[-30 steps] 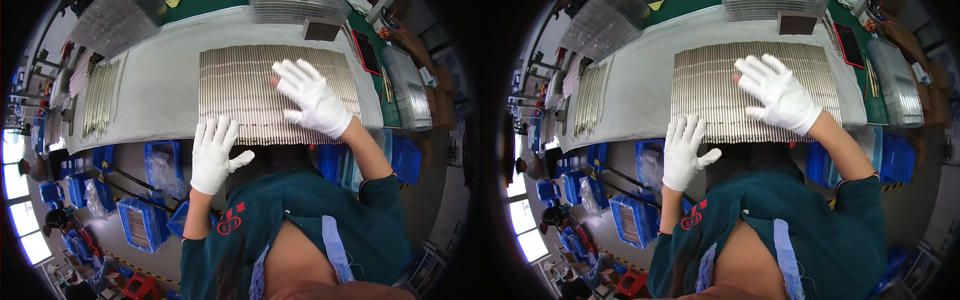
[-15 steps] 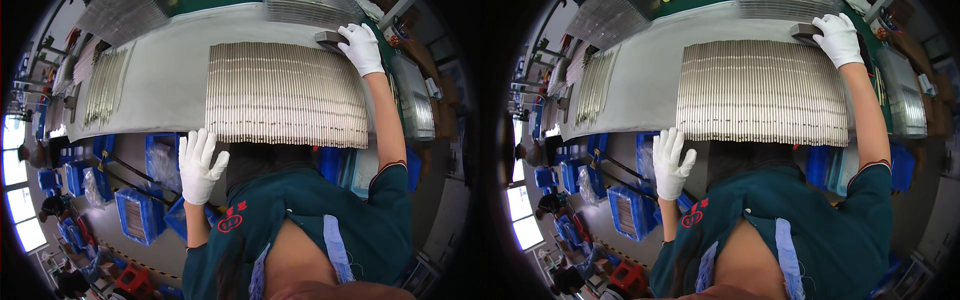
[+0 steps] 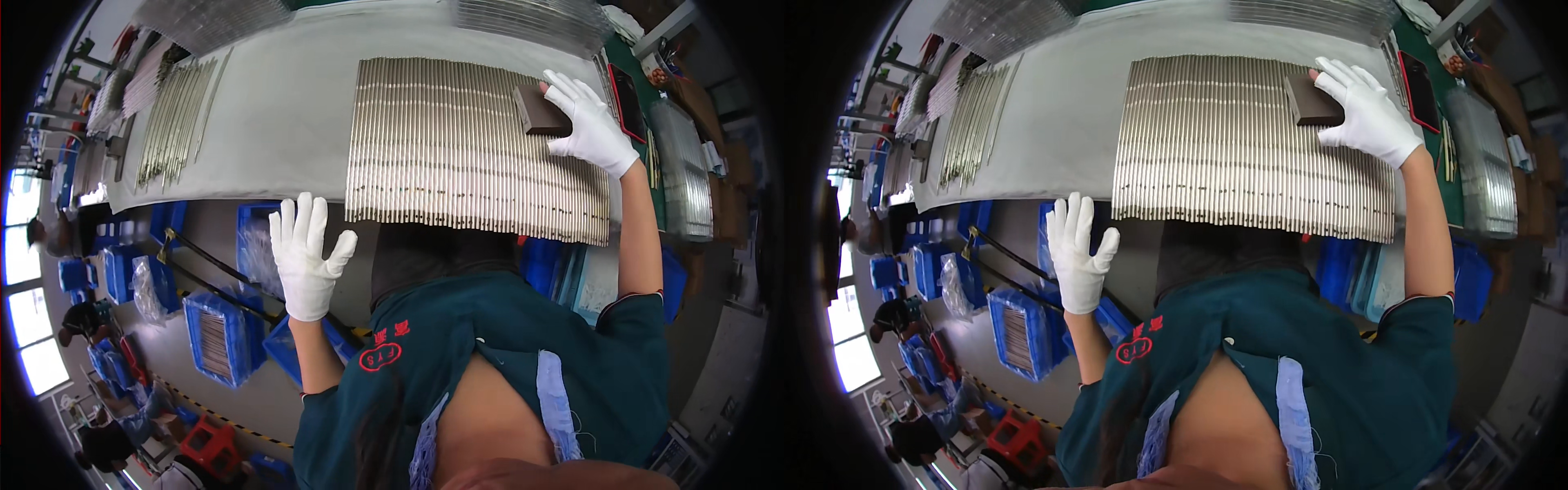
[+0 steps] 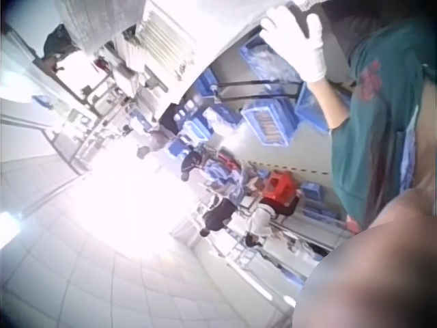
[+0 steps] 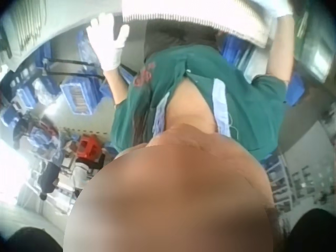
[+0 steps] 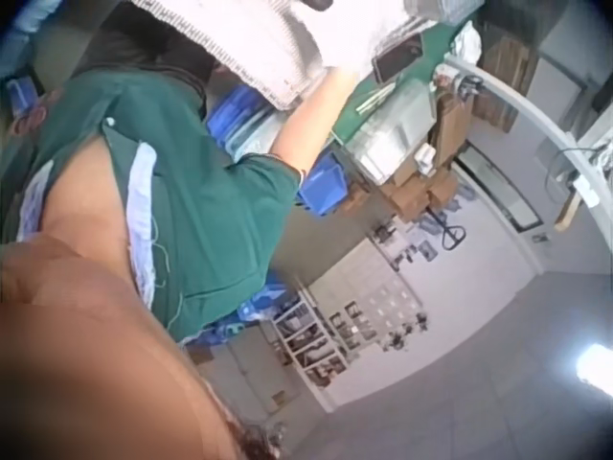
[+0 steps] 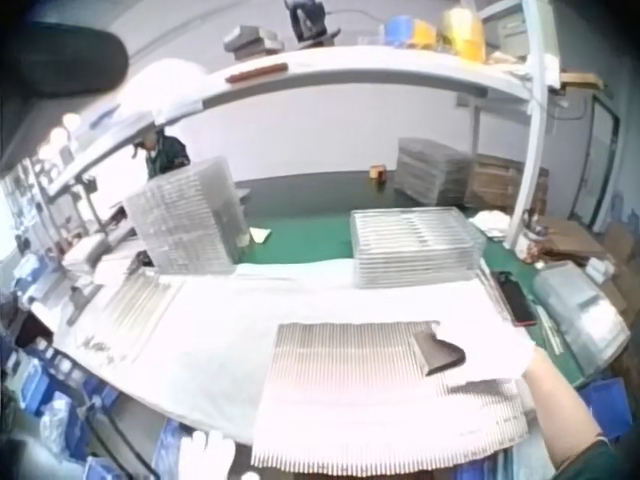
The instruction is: Organizing, aligning, and bundling thin metal rods on an industrial workbench.
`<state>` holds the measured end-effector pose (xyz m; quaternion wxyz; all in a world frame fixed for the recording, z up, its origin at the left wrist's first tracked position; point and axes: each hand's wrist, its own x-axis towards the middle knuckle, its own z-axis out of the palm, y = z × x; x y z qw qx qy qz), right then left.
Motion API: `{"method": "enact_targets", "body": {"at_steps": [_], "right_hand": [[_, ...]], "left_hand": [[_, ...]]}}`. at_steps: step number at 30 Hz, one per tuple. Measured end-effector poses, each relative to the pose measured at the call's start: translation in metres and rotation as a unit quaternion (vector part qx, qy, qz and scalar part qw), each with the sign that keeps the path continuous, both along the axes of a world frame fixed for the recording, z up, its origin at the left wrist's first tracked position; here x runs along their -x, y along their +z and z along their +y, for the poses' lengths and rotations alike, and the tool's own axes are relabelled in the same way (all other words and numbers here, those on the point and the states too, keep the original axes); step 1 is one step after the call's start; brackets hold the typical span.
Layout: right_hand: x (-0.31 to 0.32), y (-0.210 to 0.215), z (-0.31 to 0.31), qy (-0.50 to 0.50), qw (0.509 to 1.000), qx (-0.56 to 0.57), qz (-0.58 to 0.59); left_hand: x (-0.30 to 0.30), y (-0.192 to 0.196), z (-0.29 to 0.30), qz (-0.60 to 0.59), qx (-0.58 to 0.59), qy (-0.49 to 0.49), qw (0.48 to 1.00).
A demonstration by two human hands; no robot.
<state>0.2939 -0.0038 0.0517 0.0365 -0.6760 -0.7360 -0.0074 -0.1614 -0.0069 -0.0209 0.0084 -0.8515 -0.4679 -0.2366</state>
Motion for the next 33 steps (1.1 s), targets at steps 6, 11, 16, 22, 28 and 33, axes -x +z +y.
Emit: {"method": "enact_targets", "body": {"at_steps": [6, 11, 16, 22, 28, 33], "right_hand": [[-0.013, -0.005, 0.011, -0.017, 0.994, 0.08, 0.074], [-0.03, -0.018, 0.016, -0.01, 0.988, 0.039, 0.146], [-0.091, -0.072, 0.03, -0.116, 0.897, -0.206, 0.374], [-0.107, -0.093, 0.031, -0.196, 0.819, -0.332, 0.425], [-0.122, -0.095, 0.026, -0.225, 0.824, -0.361, 0.375], [-0.107, -0.09, 0.028, -0.258, 0.818, -0.353, 0.374]], "left_hand": [[0.004, 0.0, -0.007, 0.008, -0.006, 0.02, 1.0], [-0.011, -0.002, -0.001, 0.026, -0.017, -0.033, 0.999], [-0.025, 0.01, 0.034, 0.035, -0.036, -0.079, 0.996], [-0.027, 0.009, 0.062, 0.056, -0.037, -0.151, 0.986], [-0.039, 0.012, 0.064, 0.043, -0.011, -0.2, 0.979], [-0.043, 0.02, 0.054, 0.062, 0.025, -0.202, 0.977]]}}
